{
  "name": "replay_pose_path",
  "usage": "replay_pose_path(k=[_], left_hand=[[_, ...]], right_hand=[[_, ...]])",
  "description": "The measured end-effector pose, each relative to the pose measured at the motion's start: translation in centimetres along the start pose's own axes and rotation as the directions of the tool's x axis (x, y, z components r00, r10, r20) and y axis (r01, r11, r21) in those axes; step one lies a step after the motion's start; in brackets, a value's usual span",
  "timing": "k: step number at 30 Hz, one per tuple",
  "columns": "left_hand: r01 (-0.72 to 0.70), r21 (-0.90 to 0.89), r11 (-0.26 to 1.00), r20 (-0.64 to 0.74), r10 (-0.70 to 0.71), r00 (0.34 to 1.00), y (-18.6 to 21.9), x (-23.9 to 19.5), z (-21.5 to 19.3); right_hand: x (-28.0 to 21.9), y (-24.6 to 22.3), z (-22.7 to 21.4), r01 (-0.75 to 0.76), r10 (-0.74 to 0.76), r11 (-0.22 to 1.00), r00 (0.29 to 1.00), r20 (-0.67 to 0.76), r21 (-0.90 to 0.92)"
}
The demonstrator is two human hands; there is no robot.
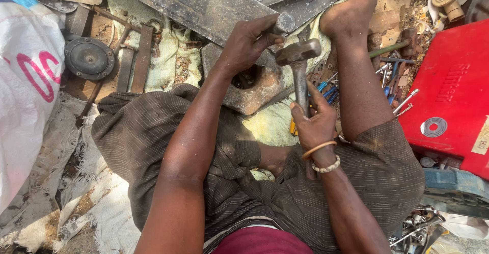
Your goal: The person sits on the ground and uses a hammer to repeatedly strike a metal plate resting on a stone anvil. They adjust the plate's position and orientation multiple times while continuing to hammer it.
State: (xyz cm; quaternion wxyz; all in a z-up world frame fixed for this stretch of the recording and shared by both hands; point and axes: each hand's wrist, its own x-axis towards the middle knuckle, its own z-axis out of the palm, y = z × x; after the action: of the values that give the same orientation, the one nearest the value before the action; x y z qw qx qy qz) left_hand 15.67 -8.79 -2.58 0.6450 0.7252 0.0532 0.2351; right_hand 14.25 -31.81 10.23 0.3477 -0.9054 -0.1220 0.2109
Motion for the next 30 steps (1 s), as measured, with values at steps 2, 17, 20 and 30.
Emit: replay_pose_path(k=[2, 17, 20, 30], left_hand=[[0.058, -0.007, 0.998, 0.036, -0.058, 0.998, -0.2, 0.3, 0.4], [0.044, 0.126, 0.991, 0.1, -0.057, 0.993, 1.4, 0.4, -0.3], [0.117, -0.076, 0.99, 0.041, -0.114, 0.993, 1.4, 0.1, -0.5], [0.081, 0.033, 0.996, 0.035, -0.082, 0.996, 1.9, 0.2, -1.3]], right_hand=[[-0.8, -1.0, -2.8, 0.064, -0.067, 0.998, 0.983, -0.173, -0.022], [2.1, -6.4, -5.9, 0.535, -0.539, 0.786, 0.838, 0.081, -0.31], [0.5, -5.2, -10.4, 0.561, -0.584, 0.804, 0.807, -0.088, -0.198], [0.0, -12.1, -6.6, 0.48, -0.516, 0.857, 0.784, -0.346, -0.19]])
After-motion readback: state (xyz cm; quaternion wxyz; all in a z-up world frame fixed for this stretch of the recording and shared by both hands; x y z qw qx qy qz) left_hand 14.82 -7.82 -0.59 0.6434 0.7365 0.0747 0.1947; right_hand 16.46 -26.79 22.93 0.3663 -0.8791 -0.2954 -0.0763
